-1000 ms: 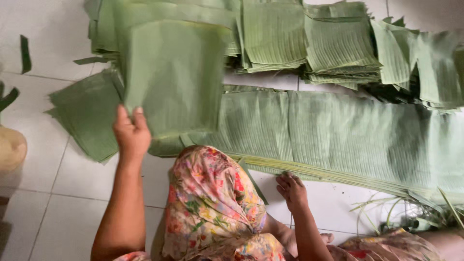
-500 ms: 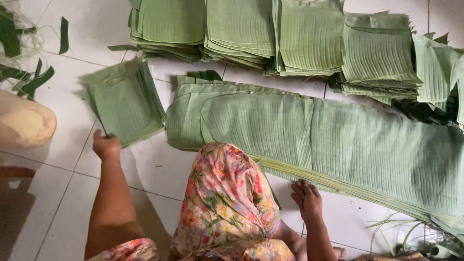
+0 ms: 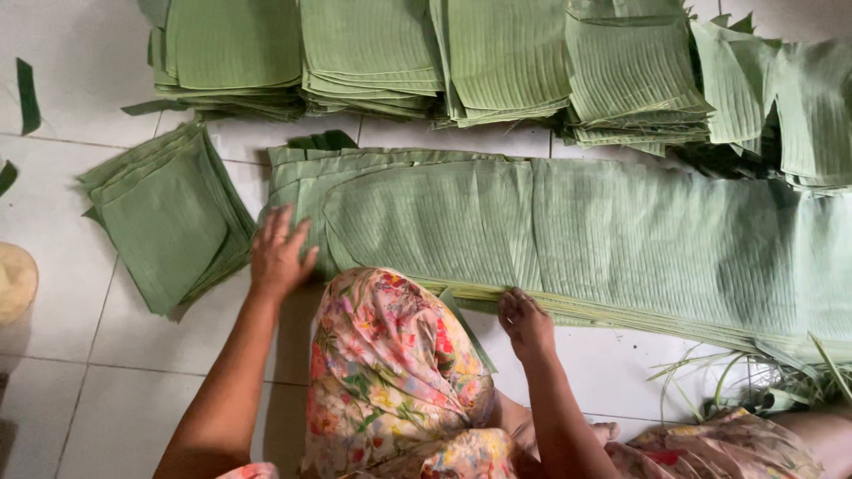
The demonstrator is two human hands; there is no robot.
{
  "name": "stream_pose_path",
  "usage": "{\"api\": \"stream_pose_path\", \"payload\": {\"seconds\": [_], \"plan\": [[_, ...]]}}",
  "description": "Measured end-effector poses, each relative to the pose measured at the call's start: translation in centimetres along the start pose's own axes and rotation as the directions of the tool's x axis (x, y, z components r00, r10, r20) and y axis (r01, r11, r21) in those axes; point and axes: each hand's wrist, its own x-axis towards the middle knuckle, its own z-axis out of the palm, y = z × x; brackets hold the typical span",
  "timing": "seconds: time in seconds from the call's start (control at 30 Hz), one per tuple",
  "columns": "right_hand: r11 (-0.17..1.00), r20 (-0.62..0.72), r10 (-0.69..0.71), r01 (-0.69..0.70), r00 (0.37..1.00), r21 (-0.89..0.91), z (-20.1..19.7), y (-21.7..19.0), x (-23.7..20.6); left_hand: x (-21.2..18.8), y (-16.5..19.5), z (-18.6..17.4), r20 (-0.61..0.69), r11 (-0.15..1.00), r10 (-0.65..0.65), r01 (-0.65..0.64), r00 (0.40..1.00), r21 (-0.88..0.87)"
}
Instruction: The person sits on a tiled floor in front of large stacks of banana leaves. They take whole banana leaves, fold the leaf blade over, tear the leaf strip away from the central midrib by hand, smooth the folded leaf flat, and place it onto a growing stack of prepared leaf pieces.
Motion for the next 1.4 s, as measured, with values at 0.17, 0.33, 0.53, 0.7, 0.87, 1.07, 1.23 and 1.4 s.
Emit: {"api": "stream_pose_path", "payload": {"seconds": [0.17, 0.33, 0.53, 0.7, 0.87, 1.07, 1.23, 1.4], "plan": [[0.987, 0.13, 0.047, -0.066, 0.99, 0.145, 0.3, 0.9, -0.2, 3.9, 5.0, 5.1, 0.27, 0.969, 0.249, -0.24, 0.93, -0.065], [0.976, 0.027, -0.032, 0.026, 0.999, 0.218, -1.2, 1.0, -0.6, 5.4, 5.5, 7.2, 0.442, 0.981, 0.191, -0.162, 0.877, -0.103], [0.916, -0.194, -0.121, 0.185, 0.974, 0.355, -3.4, -0.7, 0.4, 6.0, 5.3, 6.7, 0.35, 0.95, 0.303, -0.253, 0.887, -0.182], [0.913, -0.205, -0.117, 0.187, 0.972, 0.363, -4.9, -1.7, 0.9, 6.8, 6.2, 6.0, 0.587, 0.907, 0.254, -0.401, 0.769, 0.132], [0.95, 0.185, -0.071, 0.009, 0.98, 0.313, -5.0, -1.0, 0.3, 6.8, 6.8, 7.2, 0.512, 0.846, 0.43, -0.53, 0.744, 0.059], [0.972, 0.204, 0.107, -0.146, 0.973, 0.185, -2.0, 0.2, -0.2, 7.0, 6.5, 8.1, 0.519, 0.902, 0.372, -0.431, 0.77, -0.007], [0.933, 0.204, 0.23, -0.275, 0.952, 0.232, 1.1, -0.5, 0.6, 7.6, 5.8, 7.6, 0.357, 0.919, 0.395, -0.366, 0.847, -0.147], [0.922, 0.055, 0.093, -0.107, 0.994, 0.372, 3.5, -1.5, 3.0, 8.4, 6.1, 6.4, 0.516, 0.93, 0.347, -0.36, 0.783, -0.079]]}}
